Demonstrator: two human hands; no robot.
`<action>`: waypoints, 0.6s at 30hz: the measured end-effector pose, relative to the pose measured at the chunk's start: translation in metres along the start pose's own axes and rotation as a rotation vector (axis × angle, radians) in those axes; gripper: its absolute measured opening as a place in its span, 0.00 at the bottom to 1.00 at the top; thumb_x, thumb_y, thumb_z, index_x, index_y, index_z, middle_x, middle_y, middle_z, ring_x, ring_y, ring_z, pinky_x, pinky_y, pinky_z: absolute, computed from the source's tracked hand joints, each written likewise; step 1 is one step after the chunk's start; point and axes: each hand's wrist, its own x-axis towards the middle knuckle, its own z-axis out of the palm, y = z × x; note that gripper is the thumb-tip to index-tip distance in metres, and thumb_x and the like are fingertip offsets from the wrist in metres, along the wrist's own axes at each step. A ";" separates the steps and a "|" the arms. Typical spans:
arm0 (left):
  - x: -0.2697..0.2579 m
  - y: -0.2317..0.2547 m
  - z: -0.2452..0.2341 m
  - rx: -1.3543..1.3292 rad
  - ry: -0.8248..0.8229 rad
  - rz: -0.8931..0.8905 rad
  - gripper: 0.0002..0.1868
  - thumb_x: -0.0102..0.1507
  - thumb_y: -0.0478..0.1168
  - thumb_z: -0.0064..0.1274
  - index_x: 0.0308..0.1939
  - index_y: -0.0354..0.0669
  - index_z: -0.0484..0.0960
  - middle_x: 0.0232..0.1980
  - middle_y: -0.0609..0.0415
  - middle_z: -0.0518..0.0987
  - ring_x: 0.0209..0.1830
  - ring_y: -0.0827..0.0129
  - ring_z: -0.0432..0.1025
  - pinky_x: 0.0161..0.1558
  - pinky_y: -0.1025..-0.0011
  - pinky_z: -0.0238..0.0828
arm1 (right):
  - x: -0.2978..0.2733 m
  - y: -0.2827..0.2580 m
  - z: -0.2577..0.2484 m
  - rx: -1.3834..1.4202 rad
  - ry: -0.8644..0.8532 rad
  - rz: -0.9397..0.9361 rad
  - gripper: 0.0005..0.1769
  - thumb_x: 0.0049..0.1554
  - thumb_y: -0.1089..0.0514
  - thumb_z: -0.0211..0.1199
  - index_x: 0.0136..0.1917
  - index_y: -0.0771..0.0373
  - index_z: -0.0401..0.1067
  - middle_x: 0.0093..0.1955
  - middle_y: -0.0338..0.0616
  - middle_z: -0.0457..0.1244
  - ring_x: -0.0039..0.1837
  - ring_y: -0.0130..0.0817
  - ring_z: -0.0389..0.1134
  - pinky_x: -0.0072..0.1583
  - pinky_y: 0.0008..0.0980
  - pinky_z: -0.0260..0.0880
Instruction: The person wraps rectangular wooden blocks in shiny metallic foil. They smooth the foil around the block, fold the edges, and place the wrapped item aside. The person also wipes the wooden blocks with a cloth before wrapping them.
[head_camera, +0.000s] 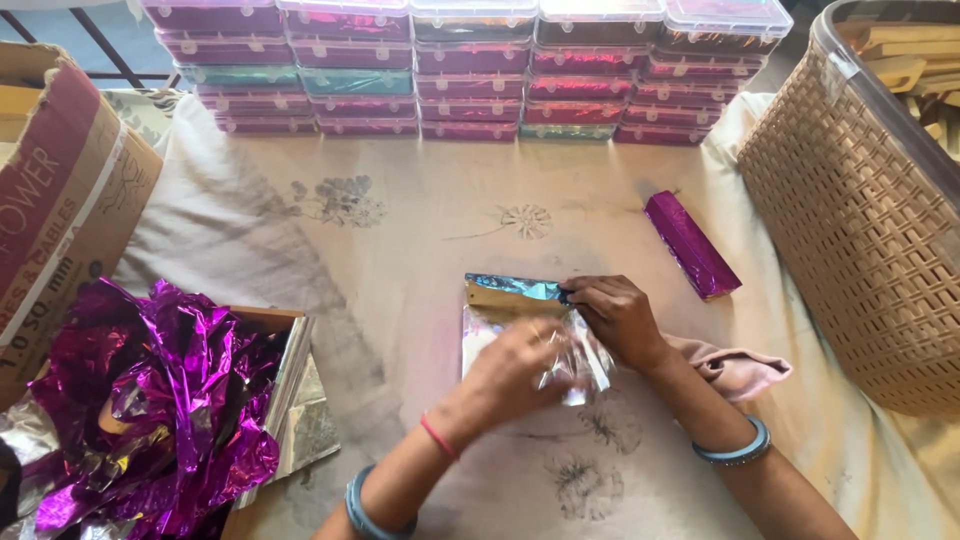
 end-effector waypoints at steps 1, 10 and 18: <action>-0.008 0.004 0.004 0.002 -0.001 -0.003 0.23 0.60 0.47 0.67 0.55 0.40 0.82 0.58 0.42 0.77 0.60 0.51 0.72 0.60 0.59 0.71 | -0.001 0.000 0.000 0.004 0.000 0.000 0.09 0.49 0.67 0.69 0.45 0.63 0.75 0.55 0.42 0.72 0.57 0.40 0.74 0.59 0.39 0.71; -0.039 0.023 -0.008 -0.041 -0.380 0.005 0.18 0.62 0.48 0.63 0.50 0.42 0.82 0.50 0.48 0.81 0.53 0.53 0.76 0.57 0.57 0.71 | -0.009 0.000 0.002 -0.061 0.018 -0.059 0.07 0.51 0.64 0.68 0.45 0.63 0.76 0.57 0.40 0.71 0.58 0.39 0.73 0.59 0.39 0.71; 0.023 -0.015 -0.044 0.270 0.258 -0.103 0.08 0.65 0.37 0.57 0.48 0.43 0.85 0.44 0.51 0.82 0.43 0.56 0.78 0.43 0.61 0.77 | -0.025 0.014 0.010 -0.106 -0.005 -0.039 0.14 0.46 0.60 0.72 0.47 0.64 0.78 0.52 0.45 0.70 0.54 0.47 0.71 0.58 0.42 0.71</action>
